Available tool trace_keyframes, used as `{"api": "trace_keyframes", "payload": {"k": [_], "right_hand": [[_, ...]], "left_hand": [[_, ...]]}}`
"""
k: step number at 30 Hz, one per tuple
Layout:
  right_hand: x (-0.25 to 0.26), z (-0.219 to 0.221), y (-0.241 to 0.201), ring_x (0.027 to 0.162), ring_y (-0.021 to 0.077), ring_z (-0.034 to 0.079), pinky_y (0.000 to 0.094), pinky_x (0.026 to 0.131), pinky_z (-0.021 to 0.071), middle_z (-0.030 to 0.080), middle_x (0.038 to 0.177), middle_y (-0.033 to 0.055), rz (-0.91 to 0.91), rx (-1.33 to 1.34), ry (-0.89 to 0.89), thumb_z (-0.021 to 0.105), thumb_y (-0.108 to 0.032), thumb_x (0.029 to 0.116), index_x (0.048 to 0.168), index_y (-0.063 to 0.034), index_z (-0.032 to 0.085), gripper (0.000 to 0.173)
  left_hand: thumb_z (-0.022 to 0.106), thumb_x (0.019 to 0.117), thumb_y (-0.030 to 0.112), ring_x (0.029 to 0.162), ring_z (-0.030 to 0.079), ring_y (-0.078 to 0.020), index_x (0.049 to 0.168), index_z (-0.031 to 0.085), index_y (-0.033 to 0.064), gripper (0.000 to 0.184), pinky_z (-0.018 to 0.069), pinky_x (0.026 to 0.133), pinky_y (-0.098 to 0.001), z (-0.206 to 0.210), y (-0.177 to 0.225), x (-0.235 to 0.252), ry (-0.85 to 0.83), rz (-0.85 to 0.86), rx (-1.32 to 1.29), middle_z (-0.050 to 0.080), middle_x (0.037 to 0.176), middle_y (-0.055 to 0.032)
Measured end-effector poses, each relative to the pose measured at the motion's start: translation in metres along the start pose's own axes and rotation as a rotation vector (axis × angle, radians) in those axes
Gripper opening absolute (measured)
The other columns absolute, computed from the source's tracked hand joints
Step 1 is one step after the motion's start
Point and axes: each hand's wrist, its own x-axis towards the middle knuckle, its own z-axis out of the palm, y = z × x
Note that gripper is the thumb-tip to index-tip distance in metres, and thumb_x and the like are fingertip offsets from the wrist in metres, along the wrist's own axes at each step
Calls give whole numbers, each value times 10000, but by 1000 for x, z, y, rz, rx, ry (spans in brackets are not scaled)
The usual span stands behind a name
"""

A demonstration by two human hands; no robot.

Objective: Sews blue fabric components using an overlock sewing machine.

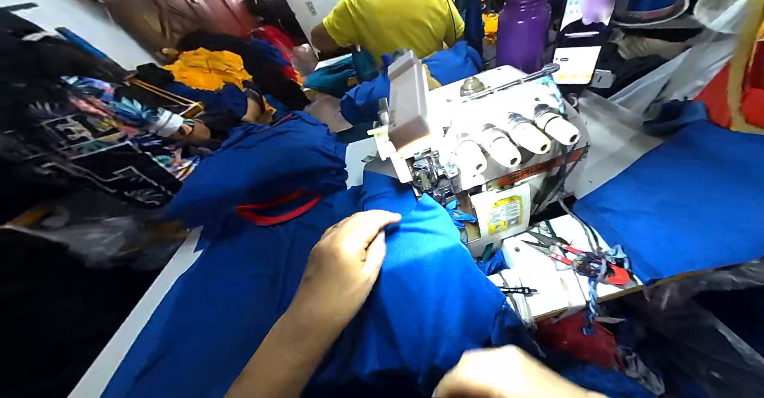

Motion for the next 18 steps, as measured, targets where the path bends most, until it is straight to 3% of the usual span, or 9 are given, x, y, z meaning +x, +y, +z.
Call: {"api": "trace_keyframes", "payload": {"k": [3, 5, 7, 9, 11, 14, 16, 17, 18], "right_hand": [[5, -33, 12, 811, 94, 687, 232, 747, 573, 730, 949, 85, 75, -19, 464, 538, -98, 1011, 1062, -23, 750, 230], [9, -42, 23, 809, -15, 662, 134, 737, 547, 730, 934, -2, 138, -136, 658, 548, -163, 1005, 1045, -94, 768, 234], [12, -43, 29, 826, -35, 648, 120, 740, 536, 718, 956, -29, 179, -220, 737, 568, -205, 986, 1042, -122, 771, 226], [17, -40, 31, 809, -19, 635, 130, 723, 532, 707, 993, -10, 195, -216, 756, 599, -219, 966, 1079, -114, 767, 228], [23, -38, 29, 849, -7, 655, 140, 744, 545, 715, 1040, 3, 187, -177, 772, 612, -212, 966, 1114, -109, 760, 234], [30, -43, 20, 874, -21, 651, 127, 741, 544, 705, 1062, -10, 111, -139, 819, 636, -187, 951, 1134, -112, 747, 227], [35, -51, 12, 963, -21, 660, 133, 809, 549, 713, 1143, 0, 41, -119, 812, 666, -188, 936, 1167, -88, 733, 261], [37, -53, 10, 1011, -11, 657, 141, 839, 546, 710, 1188, 11, -3, -114, 787, 679, -205, 932, 1190, -77, 719, 291], [38, -54, 9, 1034, 6, 649, 158, 845, 535, 702, 1226, 23, -33, -107, 749, 691, -238, 934, 1233, -72, 708, 342]], "left_hand": [[567, 1008, 149, 1112, 695, -276, 1215, 723, 8, 295, 533, 979, -478, 13, 7, 15, -32, -91, -40, 736, 1153, -142], [585, 1025, 187, 1124, 684, -312, 1197, 734, 10, 289, 516, 980, -523, 19, 10, 25, -98, -153, -57, 730, 1156, -159], [643, 1000, 243, 1129, 653, -341, 1135, 756, 20, 284, 487, 967, -567, 24, 12, 32, -151, -205, -82, 714, 1154, -158], [726, 944, 208, 1082, 648, -356, 1025, 760, 15, 212, 483, 925, -580, 28, 15, 35, -142, -246, -103, 706, 1097, -166], [757, 903, 116, 977, 668, -288, 908, 742, 12, 105, 515, 863, -499, 31, 18, 36, -85, -242, -130, 709, 990, -144], [703, 914, 56, 890, 665, -101, 957, 728, 2, 73, 540, 821, -290, 20, 25, 30, -53, -231, -231, 711, 946, -70], [643, 929, -37, 811, 614, -26, 952, 667, -41, 33, 514, 760, -195, -5, 37, 22, -67, -235, -379, 674, 890, -44], [645, 916, -12, 743, 605, 35, 884, 674, 8, 48, 514, 703, -131, -15, 37, 17, -36, -176, -439, 653, 800, 34], [642, 919, 62, 747, 624, 64, 881, 707, 98, 83, 531, 696, -112, -21, 33, 14, -25, -80, -510, 674, 805, 110]]}}
